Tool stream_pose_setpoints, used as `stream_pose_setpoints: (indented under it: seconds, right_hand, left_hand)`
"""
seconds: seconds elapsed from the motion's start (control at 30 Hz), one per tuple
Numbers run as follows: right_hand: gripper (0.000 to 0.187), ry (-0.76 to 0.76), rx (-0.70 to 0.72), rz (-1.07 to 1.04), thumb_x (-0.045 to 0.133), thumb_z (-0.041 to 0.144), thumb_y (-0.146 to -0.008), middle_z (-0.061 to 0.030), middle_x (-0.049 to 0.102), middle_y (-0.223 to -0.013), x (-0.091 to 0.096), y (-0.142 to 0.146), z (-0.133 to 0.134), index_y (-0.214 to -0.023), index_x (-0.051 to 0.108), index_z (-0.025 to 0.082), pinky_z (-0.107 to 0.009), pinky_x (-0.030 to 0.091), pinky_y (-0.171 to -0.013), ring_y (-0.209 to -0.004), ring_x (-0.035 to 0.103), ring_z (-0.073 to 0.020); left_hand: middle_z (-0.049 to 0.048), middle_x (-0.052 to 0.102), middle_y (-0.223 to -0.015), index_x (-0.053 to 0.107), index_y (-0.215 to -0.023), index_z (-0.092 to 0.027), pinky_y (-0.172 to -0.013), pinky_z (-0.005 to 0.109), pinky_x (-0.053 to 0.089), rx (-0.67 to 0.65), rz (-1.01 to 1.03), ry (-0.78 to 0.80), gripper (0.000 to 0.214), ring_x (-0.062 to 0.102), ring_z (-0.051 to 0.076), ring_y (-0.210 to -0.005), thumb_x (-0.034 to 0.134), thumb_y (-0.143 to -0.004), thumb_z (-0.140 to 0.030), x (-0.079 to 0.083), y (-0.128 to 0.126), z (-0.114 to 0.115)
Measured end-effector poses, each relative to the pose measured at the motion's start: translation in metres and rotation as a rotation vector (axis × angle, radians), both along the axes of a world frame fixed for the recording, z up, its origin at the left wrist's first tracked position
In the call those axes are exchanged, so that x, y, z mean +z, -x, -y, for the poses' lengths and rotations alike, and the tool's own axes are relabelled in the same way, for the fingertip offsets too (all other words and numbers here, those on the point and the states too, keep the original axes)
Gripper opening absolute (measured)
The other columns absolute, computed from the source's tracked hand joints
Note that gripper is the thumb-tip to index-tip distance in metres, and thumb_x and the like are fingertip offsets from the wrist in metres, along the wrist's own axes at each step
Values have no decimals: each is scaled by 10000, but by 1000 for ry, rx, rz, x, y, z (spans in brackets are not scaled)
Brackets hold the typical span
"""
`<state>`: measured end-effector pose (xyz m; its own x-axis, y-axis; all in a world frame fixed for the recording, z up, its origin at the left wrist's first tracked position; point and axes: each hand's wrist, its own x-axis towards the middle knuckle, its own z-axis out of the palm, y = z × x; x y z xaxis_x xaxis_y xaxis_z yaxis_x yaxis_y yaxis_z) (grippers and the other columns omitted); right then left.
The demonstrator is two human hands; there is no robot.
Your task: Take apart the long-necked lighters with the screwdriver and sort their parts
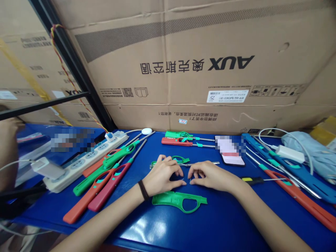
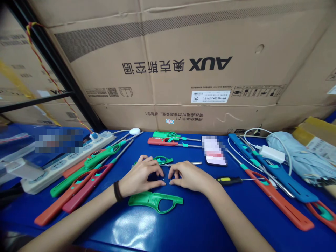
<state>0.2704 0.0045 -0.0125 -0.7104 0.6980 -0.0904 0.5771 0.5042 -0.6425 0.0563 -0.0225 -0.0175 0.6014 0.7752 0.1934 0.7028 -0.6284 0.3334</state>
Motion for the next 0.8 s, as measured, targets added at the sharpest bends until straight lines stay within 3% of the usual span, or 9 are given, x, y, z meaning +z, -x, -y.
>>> stream_pose_setpoints:
  seconds: [0.23,0.4,0.57,0.8]
  right_hand:
    - [91,-57,-4,15,614,197,-793,-4,672,-740,-4,0,-1,-804,703,212,-226,380,-593,-672,573,-142]
    - [116,-49,-23,20,594,243,-817,-25,694,-808,-4,0,0,-816,705,208,-246,402,-625,-728,606,-161]
    - [144,-36,-40,32,589,285,-827,-32,697,-798,-3,0,1,-824,709,204,-254,409,-621,-731,610,-172]
    - [143,-41,-49,45,601,290,-818,-40,704,-817,-3,-3,-1,-816,714,202,-269,422,-642,-763,617,-187]
  left_hand:
    - [-4,661,-805,647,-790,-193,-796,339,254,-17,-87,9,124,516,181,-815,642,-848,-303,3,0,5]
    - [-11,659,-809,629,-801,-202,-811,343,256,68,-74,-47,135,528,179,-820,600,-875,-311,12,29,8]
    - [-10,680,-852,634,-810,-212,-837,366,266,282,-37,-97,207,555,201,-855,571,-868,-400,20,67,-10]
    - [6,708,-852,666,-796,-213,-846,378,319,303,-65,46,236,586,214,-843,559,-853,-416,12,75,-29]
